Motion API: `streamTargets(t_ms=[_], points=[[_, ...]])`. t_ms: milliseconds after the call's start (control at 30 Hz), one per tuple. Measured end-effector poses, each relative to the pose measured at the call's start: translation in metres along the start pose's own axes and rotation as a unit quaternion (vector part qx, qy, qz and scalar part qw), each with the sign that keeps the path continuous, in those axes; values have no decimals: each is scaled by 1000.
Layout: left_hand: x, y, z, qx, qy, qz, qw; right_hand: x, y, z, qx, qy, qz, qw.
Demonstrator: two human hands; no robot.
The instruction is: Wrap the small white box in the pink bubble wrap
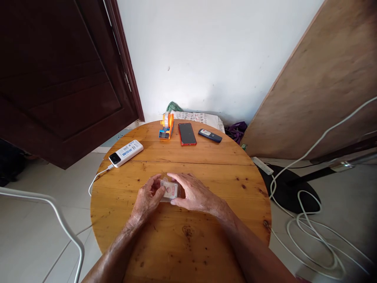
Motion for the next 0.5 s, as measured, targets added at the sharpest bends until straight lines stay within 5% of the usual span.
streamTargets(t_ms=[500], points=[[5, -1, -3, 30, -18, 5, 999, 4, -1, -1, -10, 2, 2, 1000]])
Point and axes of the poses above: each hand's wrist, its own z-axis away from the middle knuckle, its own x-axis out of the palm, y = z × x, the point moved 9 cm from there along -z, towards the middle knuckle, and after that the axes turned 8 degrees about y, right-handed, at the moved point
